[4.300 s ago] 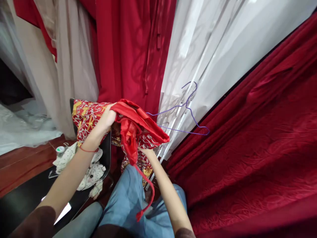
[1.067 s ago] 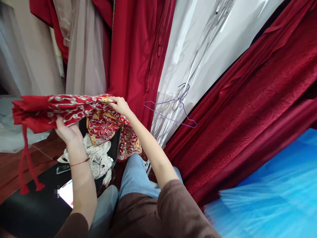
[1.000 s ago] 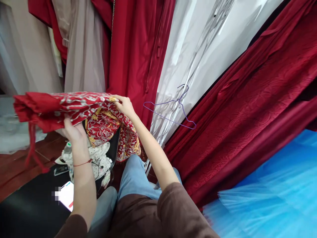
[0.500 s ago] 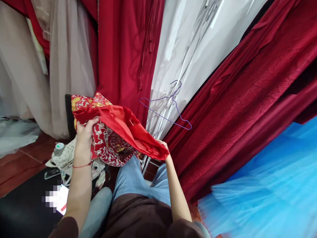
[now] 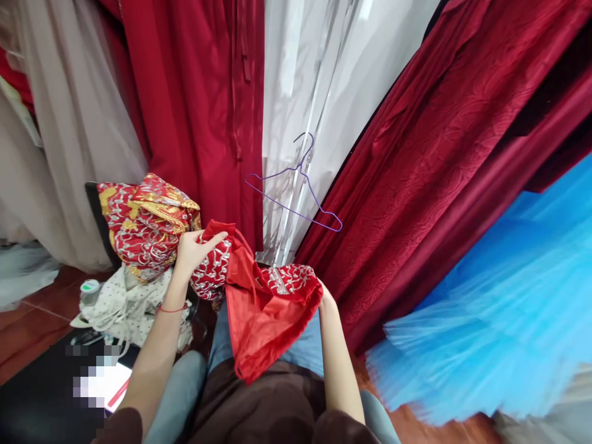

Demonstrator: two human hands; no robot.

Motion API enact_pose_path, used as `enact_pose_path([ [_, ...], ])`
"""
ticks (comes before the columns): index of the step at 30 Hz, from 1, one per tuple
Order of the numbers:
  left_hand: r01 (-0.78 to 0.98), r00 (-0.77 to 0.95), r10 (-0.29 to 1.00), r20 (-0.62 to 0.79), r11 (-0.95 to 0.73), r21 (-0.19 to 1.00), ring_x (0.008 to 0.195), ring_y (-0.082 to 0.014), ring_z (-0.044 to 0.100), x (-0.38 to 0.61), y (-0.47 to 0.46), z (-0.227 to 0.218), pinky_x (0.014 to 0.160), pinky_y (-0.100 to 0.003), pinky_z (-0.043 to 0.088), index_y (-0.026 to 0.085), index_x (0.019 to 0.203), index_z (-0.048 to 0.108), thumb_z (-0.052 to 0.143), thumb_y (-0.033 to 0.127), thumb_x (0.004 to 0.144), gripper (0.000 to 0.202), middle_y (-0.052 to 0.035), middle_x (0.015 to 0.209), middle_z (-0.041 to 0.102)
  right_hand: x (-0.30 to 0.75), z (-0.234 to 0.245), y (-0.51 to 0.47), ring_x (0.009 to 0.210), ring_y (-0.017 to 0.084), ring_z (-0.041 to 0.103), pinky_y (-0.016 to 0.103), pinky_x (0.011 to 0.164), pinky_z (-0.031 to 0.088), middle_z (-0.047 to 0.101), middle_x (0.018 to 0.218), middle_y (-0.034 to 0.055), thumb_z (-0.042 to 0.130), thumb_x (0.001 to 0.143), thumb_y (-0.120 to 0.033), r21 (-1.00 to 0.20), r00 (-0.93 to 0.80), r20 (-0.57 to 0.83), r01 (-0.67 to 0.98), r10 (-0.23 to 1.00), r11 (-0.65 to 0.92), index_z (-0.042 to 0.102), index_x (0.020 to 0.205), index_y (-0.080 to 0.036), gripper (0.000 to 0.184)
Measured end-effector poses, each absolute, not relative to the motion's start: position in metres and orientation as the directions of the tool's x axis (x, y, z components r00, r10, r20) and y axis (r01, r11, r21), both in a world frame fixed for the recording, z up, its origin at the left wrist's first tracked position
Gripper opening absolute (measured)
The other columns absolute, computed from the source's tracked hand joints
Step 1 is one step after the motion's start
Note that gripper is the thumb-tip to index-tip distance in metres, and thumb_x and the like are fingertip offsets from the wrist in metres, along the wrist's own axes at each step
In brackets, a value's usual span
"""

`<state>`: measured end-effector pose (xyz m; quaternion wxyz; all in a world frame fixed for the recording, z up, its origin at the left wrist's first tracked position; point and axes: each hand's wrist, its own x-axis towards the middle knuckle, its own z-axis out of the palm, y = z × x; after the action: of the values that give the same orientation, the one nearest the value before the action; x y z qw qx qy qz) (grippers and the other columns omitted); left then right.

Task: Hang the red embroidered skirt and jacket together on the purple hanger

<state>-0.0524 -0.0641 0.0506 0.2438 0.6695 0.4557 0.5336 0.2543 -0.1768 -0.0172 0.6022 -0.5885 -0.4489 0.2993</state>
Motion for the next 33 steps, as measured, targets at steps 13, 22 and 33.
enact_pose_path([
  [13,0.189,-0.241,0.828,0.506,-0.471,0.862,0.046,-0.0095,0.034,-0.052,-0.050,0.039,0.050,-0.026,0.030,0.021,0.046,0.034,0.065,0.055,0.079,0.056,0.0045,0.044,0.035,0.241,-0.025,-0.154,0.134,0.024,0.053,0.044,0.115,0.039,0.046,0.153,0.0064,0.071,0.060,-0.036,-0.955,0.192,0.230,-0.144,0.954,0.260,0.031,0.152,-0.033,0.100],
  [22,0.183,-0.246,0.868,0.431,-0.395,0.900,0.046,-0.0087,0.026,-0.036,-0.039,0.025,0.046,-0.028,0.021,0.023,0.051,0.021,0.049,0.053,0.089,0.055,0.0049,0.045,0.024,0.272,-0.076,-0.121,0.128,0.029,0.056,0.044,0.110,0.043,0.058,0.141,0.0089,0.069,0.072,-0.039,-0.934,0.368,0.350,0.067,0.862,0.351,0.062,0.126,-0.025,0.056],
  [33,0.387,0.157,0.929,0.334,-0.369,0.845,0.082,-0.0203,0.063,-0.016,-0.016,0.016,0.080,-0.030,0.046,0.020,0.081,0.058,0.051,0.050,0.088,0.031,-0.0007,0.078,0.065,0.367,-0.042,-0.129,0.060,0.015,0.051,0.026,0.060,0.040,0.061,0.062,-0.0006,0.064,0.074,-0.042,-0.914,0.688,0.352,0.400,0.635,0.074,0.068,0.070,-0.015,0.028],
])
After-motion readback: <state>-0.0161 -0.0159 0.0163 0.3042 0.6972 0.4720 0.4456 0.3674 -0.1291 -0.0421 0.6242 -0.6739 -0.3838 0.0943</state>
